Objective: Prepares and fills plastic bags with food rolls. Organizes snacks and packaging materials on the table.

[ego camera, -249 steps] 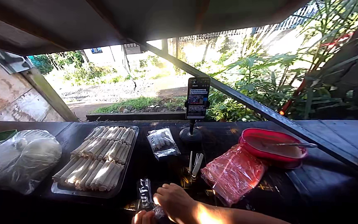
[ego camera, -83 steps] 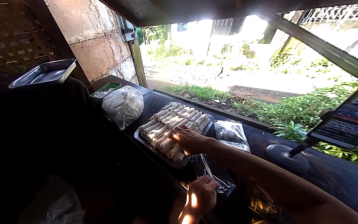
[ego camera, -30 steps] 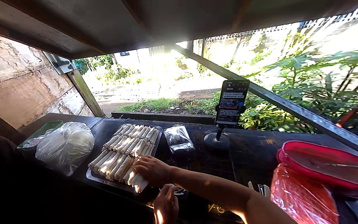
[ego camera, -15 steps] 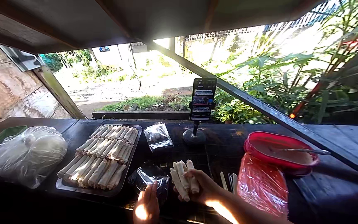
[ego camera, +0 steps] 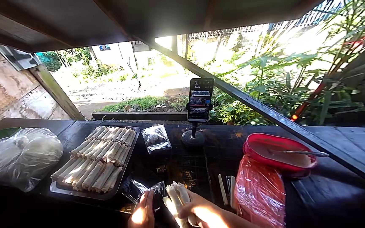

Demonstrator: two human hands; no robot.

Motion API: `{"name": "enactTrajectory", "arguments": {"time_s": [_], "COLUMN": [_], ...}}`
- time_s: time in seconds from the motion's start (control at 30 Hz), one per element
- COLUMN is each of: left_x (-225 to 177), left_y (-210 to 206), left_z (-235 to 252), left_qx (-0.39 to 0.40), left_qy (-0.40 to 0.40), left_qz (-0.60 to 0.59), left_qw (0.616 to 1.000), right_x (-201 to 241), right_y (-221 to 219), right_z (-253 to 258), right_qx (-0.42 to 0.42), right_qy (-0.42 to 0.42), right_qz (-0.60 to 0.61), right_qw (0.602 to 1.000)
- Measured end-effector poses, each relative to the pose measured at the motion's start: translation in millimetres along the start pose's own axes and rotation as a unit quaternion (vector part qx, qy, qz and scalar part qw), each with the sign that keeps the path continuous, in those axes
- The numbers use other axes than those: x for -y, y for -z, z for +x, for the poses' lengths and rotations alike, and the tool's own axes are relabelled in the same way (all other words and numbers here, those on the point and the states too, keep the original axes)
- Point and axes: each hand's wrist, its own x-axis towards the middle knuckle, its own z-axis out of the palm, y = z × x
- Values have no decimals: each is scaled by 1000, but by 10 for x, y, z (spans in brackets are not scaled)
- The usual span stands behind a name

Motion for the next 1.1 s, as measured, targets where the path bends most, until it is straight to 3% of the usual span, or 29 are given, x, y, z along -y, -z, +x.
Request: {"name": "enactTrajectory", "arguments": {"time_s": [0.1,0.23,0.43,0.7,0.93,1.1], "left_x": [-8,-60,-170,-303,-367,-394], "left_y": [36,54,203,355,389,420], "left_z": [25,51,99,210,258,320], "left_qx": [-25,-56,2,166,182,202], "left_qy": [-20,-33,22,107,141,145], "left_qz": [-9,-18,-105,-126,-182,-200], "left_qw": [999,998,994,972,956,948], "right_x": [81,109,13,69,17,39], "right_y": [-56,-124,-72,-168,-92,-99], "right_z": [39,36,100,59,180,166], "right_qx": [-5,0,12,-28,-55,-75], "right_qy": [-13,66,81,108,95,106], "right_qz": [-124,-172,-156,-209,-302,-252], "right_qw": [992,983,984,972,947,959]}}
